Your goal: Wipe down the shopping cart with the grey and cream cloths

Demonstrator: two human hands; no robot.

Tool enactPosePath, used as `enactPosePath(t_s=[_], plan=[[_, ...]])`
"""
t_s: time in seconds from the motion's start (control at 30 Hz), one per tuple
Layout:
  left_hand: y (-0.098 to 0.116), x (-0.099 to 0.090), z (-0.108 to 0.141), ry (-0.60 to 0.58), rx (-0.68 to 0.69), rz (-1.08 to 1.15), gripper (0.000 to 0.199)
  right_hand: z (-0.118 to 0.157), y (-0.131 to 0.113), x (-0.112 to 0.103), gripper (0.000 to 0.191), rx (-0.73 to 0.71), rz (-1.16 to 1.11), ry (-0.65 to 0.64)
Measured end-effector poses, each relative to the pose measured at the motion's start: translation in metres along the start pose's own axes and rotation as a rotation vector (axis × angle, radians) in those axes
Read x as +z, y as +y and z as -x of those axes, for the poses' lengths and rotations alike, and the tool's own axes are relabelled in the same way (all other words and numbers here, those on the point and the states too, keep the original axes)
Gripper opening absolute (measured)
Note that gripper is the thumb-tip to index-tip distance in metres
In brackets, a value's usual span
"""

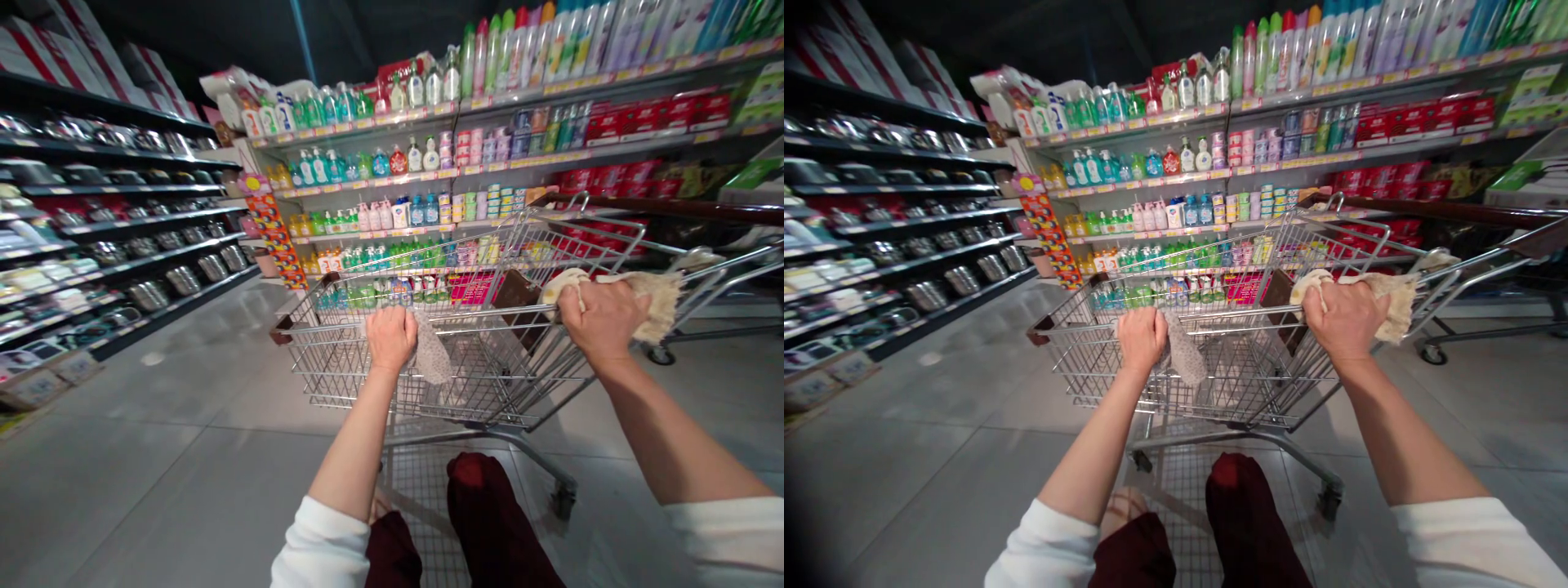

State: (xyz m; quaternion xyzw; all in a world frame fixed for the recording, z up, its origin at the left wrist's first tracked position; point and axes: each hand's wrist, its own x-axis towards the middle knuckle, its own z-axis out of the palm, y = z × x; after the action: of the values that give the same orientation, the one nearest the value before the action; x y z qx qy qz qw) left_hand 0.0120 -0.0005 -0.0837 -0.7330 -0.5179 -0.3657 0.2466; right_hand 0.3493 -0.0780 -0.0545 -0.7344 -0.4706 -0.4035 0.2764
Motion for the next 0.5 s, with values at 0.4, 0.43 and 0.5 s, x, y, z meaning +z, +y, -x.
enactPosePath(t_s=[0.4,0.43,0.5], plan=[[0.003,0.002,0.000,0.024,-0.046,-0.012,0.027,0.024,-0.087,-0.030,0.048,0.020,-0.118,-0.203],[0.003,0.002,0.000,0.019,-0.050,-0.005,0.027,0.027,-0.101,-0.032,0.049,-0.017,-0.138,-0.215],[0.003,0.001,0.001,0.010,-0.054,0.006,0.027,0.037,-0.130,-0.035,0.049,-0.092,-0.184,-0.225]])
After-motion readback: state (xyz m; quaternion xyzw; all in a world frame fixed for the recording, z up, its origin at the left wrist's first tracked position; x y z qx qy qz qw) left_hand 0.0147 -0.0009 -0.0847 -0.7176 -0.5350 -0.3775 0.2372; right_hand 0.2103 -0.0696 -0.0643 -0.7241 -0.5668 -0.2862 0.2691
